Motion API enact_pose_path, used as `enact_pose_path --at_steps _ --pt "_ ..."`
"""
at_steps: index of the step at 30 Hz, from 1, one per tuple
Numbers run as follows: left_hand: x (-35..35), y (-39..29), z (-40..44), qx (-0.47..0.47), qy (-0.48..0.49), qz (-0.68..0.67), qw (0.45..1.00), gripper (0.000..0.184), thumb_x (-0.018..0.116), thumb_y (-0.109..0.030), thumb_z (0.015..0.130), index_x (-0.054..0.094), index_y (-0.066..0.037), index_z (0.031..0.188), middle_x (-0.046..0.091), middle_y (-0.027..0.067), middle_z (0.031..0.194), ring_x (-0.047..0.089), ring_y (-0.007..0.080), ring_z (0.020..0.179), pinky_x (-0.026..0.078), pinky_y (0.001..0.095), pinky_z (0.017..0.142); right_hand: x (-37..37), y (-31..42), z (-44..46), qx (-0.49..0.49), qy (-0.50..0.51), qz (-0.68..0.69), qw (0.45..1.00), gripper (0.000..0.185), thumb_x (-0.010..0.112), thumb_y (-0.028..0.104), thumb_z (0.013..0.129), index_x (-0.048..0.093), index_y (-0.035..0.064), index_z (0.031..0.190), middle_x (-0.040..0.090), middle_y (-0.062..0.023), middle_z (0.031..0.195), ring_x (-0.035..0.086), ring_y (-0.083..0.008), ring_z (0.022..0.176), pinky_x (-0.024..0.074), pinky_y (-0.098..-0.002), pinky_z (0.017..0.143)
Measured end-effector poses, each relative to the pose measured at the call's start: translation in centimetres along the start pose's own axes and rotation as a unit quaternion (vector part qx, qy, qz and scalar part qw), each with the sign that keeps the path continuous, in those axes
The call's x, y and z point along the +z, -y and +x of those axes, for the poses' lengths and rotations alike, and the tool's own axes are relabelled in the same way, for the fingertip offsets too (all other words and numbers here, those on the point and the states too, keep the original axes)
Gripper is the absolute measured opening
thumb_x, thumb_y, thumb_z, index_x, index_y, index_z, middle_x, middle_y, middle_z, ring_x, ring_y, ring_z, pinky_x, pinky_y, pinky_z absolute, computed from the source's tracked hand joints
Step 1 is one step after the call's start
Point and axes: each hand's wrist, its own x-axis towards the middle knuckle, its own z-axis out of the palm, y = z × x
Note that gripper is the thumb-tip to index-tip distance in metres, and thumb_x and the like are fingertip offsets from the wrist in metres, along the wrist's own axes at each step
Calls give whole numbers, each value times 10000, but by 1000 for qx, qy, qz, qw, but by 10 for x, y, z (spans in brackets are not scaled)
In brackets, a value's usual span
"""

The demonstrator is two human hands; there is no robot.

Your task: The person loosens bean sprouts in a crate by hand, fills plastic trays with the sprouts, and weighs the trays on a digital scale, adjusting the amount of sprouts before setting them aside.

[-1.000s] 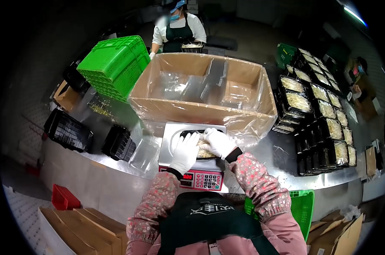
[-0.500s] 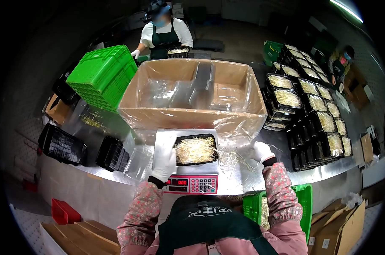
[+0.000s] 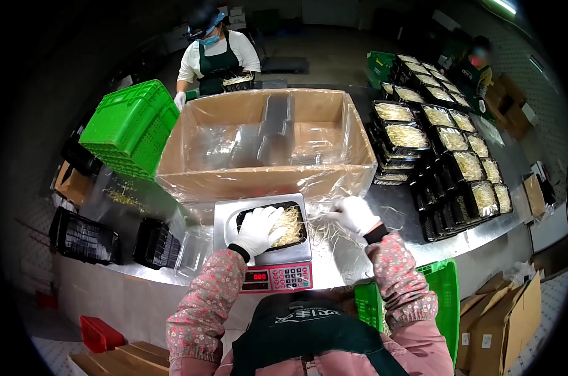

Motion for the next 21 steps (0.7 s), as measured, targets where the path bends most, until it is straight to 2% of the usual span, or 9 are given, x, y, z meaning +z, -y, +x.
enact_pose_path --at_steps 2,4,6,8,10,12,16,17,21 --pt "3 -1 -2 -1 12 16 1000 549 602 -414 896 543 -92 1336 565 98 1278 539 293 1116 422 444 938 4 -32 -8 67 49 -127 988 276 702 376 825 745 114 901 702 -128 797 680 -323 750 546 -404 723" --pt "6 1 -2 7 1 31 999 547 608 -412 892 544 -97 1335 557 93 1290 535 290 1128 415 445 946 -1 -13 -2 72 86 -154 982 496 689 409 839 673 62 1193 711 -176 1022 684 -340 938 546 -420 793" --pt "8 1 -3 11 -4 34 999 539 618 -404 886 548 -102 1328 564 88 1269 540 285 1116 422 441 933 20 20 0 -71 -94 96 988 455 610 438 895 690 41 1103 660 -232 1150 657 -365 1006 529 -435 862" --pt "9 0 -2 0 -15 34 999 544 632 -376 869 545 -102 1331 568 78 1256 544 282 1103 433 444 911 53 68 15 -68 -105 175 977 639 599 478 908 534 -23 1300 549 -296 1301 591 -411 1118 488 -459 940" --pt "27 13 -4 29 -38 61 997 519 643 -307 804 567 -74 1262 588 94 1191 550 290 1075 449 440 884 78 106 21 -17 6 247 969 799 551 492 951 319 -75 1464 421 -341 1417 427 -421 1336 324 -433 1133" --pt "26 12 -4 32 -45 50 997 498 640 -288 795 567 -70 1237 593 102 1155 550 295 1061 451 438 879 80 119 27 -49 59 154 985 870 490 534 973 198 -94 1500 309 -351 1496 355 -418 1398 301 -423 1156" --pt "16 6 -6 -17 16 -12 1000 569 644 -372 853 536 -42 1304 592 135 1153 542 324 1081 424 461 929 2 109 49 -16 215 150 965 773 461 573 968 398 -43 1431 548 -312 1312 517 -436 1243 384 -425 1084" --pt "3 -3 -6 -26 -2 -33 999 586 666 -347 856 527 -15 1317 586 167 1200 535 354 1114 416 468 960 35 75 72 -126 69 159 977 758 474 611 934 517 -20 1354 633 -271 1200 601 -408 1129 467 -453 987" --pt "-16 -22 -17 -50 -60 -70 995 626 686 -325 862 506 23 1351 563 216 1309 509 376 1219 382 470 1049 -3 11 137 -16 -190 88 978 353 564 249 883 665 79 1176 687 -187 1102 653 -345 1034 502 -423 939"
